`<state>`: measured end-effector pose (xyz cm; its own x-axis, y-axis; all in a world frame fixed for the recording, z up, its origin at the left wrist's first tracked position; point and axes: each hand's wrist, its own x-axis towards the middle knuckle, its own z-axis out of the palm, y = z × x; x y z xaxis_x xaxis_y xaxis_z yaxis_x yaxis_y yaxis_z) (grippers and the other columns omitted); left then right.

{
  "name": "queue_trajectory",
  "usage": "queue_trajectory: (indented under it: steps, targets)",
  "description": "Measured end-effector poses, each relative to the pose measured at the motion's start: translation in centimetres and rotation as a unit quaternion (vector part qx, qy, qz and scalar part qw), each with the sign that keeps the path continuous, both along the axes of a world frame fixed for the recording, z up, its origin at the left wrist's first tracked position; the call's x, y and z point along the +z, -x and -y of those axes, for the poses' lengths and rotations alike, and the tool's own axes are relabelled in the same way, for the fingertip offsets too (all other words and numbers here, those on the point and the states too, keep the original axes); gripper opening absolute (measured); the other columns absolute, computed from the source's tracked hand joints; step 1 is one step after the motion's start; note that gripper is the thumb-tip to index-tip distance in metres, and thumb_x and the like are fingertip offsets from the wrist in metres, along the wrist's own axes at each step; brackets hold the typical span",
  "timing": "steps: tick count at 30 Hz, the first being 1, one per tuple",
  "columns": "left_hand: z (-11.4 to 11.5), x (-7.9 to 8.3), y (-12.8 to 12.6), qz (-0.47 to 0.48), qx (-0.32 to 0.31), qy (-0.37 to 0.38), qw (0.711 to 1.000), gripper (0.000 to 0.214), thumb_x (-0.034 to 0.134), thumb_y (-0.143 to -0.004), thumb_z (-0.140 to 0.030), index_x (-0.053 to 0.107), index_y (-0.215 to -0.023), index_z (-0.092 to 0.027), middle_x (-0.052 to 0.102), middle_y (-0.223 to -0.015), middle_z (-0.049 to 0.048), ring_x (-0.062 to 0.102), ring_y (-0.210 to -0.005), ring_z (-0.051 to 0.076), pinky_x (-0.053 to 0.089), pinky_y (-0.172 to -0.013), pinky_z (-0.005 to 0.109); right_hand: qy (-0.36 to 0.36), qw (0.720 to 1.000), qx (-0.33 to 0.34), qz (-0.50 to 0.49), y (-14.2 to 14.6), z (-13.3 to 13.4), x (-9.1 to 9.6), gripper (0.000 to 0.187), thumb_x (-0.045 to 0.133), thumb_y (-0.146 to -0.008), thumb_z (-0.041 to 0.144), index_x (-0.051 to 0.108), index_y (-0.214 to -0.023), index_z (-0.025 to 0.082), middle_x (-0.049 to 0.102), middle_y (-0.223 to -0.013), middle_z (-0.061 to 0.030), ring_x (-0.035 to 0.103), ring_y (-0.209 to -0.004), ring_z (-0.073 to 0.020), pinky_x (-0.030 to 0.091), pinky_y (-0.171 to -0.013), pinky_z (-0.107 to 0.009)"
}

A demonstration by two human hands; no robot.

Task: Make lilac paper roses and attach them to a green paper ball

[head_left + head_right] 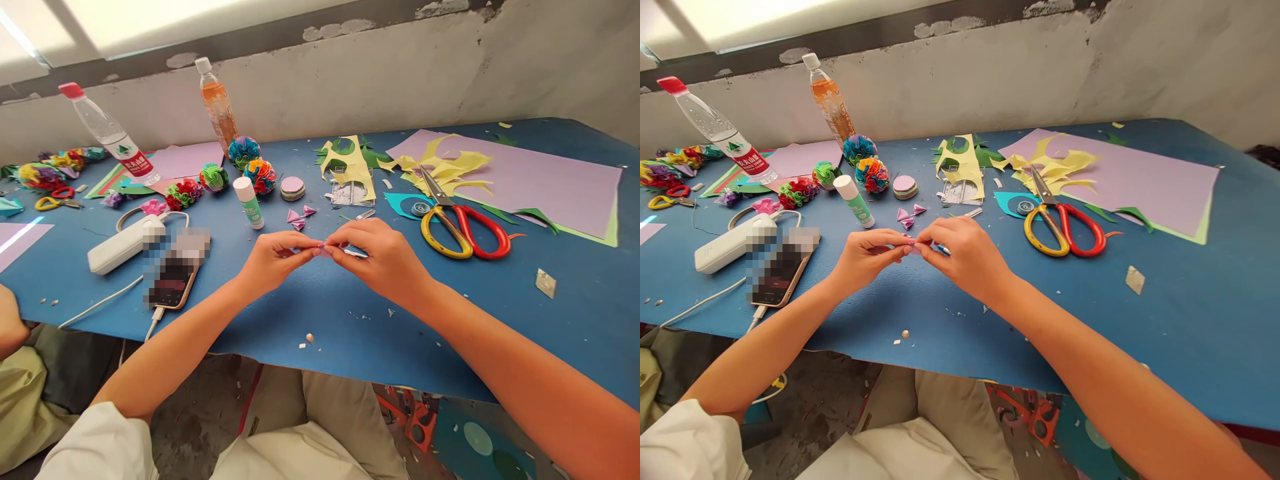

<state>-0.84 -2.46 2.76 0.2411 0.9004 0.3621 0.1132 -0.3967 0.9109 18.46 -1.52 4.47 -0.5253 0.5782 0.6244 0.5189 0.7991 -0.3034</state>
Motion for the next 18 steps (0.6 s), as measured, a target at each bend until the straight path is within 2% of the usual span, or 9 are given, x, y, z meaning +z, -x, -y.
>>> queue_trajectory:
  steps: [4,11,18]
  targets:
    - [0.09,-0.06,-0.06,-0.011,0.008,-0.024,1.000,0.009,0.072,-0.073,-0.023,0.077,-0.078,-0.018,0.073,-0.075,0.0048,0.063,-0.065,0.010,0.049,-0.052,0.017,-0.040,0.999,0.001,0.015,0.12,0.15,-0.19,0.012,0.054,-0.089,0.022,0.063,-0.083,0.020,0.069,-0.077,-0.0014,0.062,-0.075,-0.0156,0.044,-0.078,-0.031]
    - [0.25,0.21,-0.13,-0.026,0.074,-0.019,0.997,0.011,0.070,-0.074,-0.025,0.077,-0.077,-0.017,0.071,-0.070,0.0046,0.057,-0.060,0.009,0.046,-0.049,0.018,0.008,0.999,-0.045,-0.005,0.30,0.52,-0.07,0.010,0.055,-0.087,0.022,0.062,-0.080,0.021,0.068,-0.075,-0.0012,0.062,-0.075,-0.0165,0.044,-0.075,-0.032]
    - [0.21,0.25,-0.14,-0.016,0.077,0.001,0.997,0.010,0.073,-0.070,-0.026,0.075,-0.072,-0.016,0.072,-0.071,0.0044,0.061,-0.063,0.011,0.051,-0.054,0.020,-0.032,0.999,-0.010,0.012,0.28,0.36,-0.10,0.010,0.052,-0.089,0.021,0.059,-0.082,0.020,0.068,-0.078,-0.0019,0.061,-0.075,-0.0162,0.043,-0.080,-0.033]
